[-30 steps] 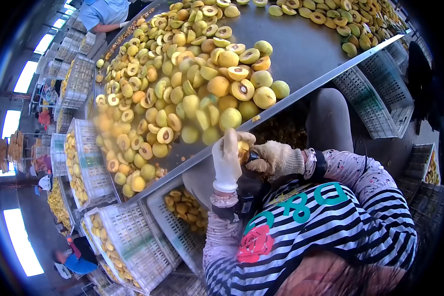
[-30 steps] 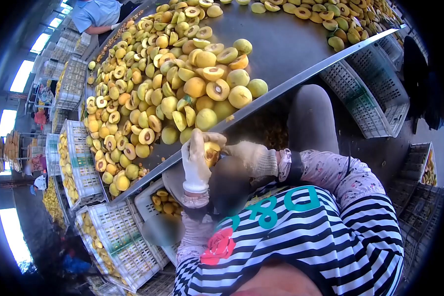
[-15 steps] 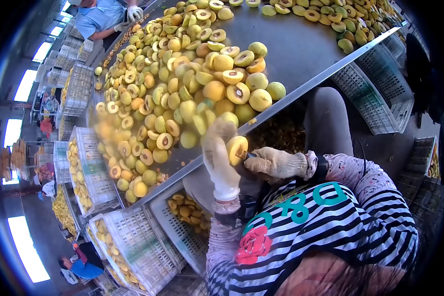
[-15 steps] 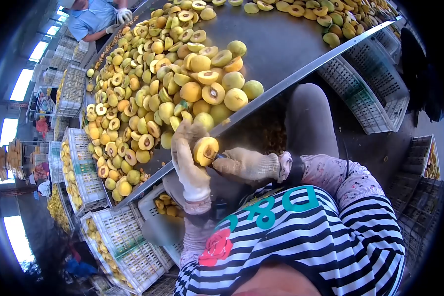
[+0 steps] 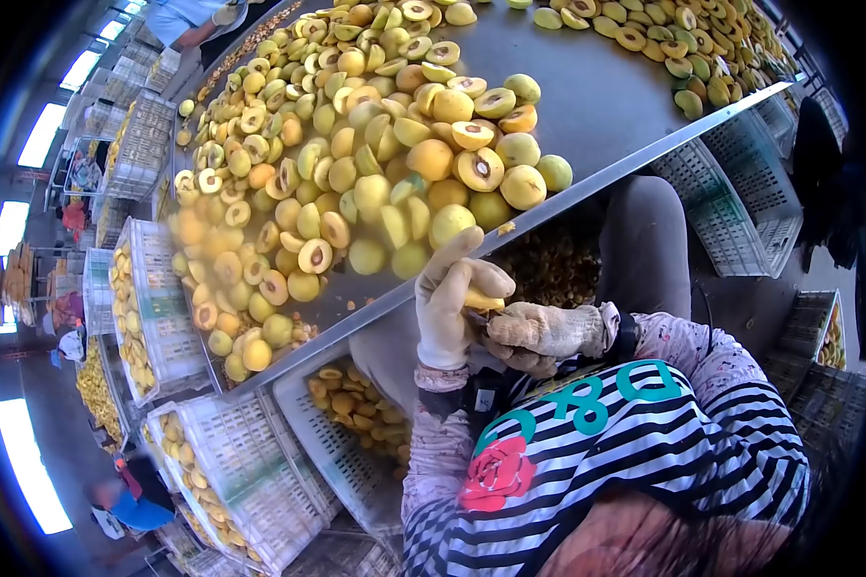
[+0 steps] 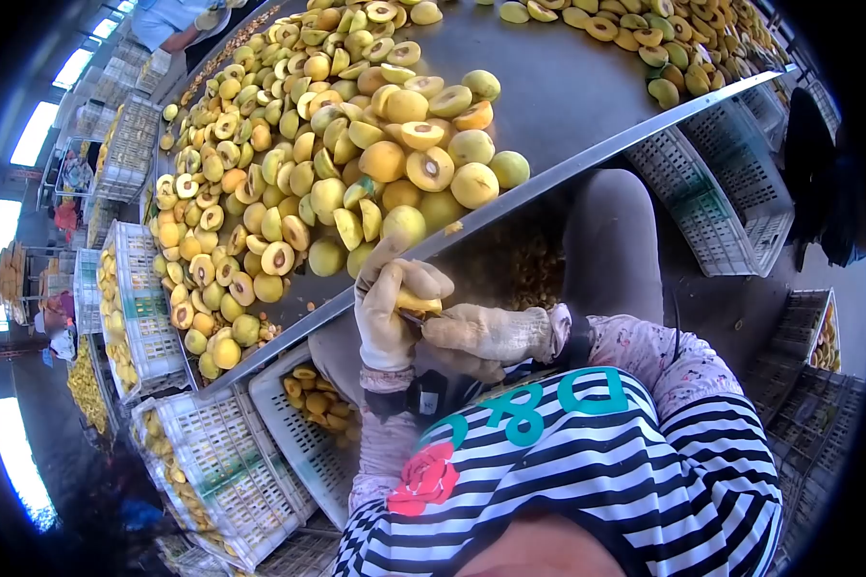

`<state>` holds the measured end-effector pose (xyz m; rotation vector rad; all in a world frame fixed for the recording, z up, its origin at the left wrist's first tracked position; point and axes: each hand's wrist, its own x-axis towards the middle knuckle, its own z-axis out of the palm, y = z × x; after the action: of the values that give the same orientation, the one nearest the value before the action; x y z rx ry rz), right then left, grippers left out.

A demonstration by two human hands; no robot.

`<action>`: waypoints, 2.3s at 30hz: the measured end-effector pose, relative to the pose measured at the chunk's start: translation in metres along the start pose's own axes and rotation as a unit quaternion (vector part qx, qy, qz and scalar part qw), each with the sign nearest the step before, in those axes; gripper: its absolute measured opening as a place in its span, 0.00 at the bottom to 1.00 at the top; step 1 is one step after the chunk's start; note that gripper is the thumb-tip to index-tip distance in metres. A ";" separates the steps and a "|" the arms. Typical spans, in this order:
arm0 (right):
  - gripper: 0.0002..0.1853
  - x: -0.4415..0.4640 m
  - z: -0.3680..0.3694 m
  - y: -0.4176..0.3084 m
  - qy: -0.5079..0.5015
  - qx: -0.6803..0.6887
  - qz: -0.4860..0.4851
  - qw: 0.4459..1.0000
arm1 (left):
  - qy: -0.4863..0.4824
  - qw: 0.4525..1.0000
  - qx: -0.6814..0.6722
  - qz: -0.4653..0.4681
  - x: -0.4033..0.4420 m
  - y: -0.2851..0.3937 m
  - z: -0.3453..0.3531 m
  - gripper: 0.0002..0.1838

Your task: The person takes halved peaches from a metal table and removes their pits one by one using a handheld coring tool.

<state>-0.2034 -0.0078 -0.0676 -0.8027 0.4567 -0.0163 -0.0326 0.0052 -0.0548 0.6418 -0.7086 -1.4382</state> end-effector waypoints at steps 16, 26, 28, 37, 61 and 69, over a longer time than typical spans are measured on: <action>0.26 0.000 -0.009 -0.013 0.038 0.147 0.079 0.985 | 0.202 0.877 0.353 0.255 -0.066 0.060 -0.021 0.21; 0.22 -0.016 -0.005 -0.022 0.097 -0.003 0.036 0.995 | 0.104 0.525 0.845 -0.009 0.027 0.080 -0.094 0.27; 0.21 -0.022 -0.008 -0.017 0.108 -0.002 0.013 0.994 | 0.076 0.491 0.866 -0.059 0.050 0.070 -0.102 0.35; 0.19 -0.027 -0.004 -0.023 0.132 -0.176 -0.082 0.972 | 0.015 0.998 0.013 -0.056 0.004 0.048 -0.025 0.30; 0.20 -0.013 -0.010 -0.028 0.185 -0.007 -0.136 0.973 | 0.090 0.987 -0.081 -0.108 -0.022 0.019 -0.008 0.21; 0.18 0.007 -0.012 -0.022 0.246 -0.058 -0.238 0.938 | 0.037 0.882 0.454 0.122 -0.017 -0.008 0.021 0.29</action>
<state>-0.1990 -0.0330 -0.0623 -1.0139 0.7290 -0.6601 -0.0540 0.0226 -0.0480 1.2623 -1.3653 -0.7792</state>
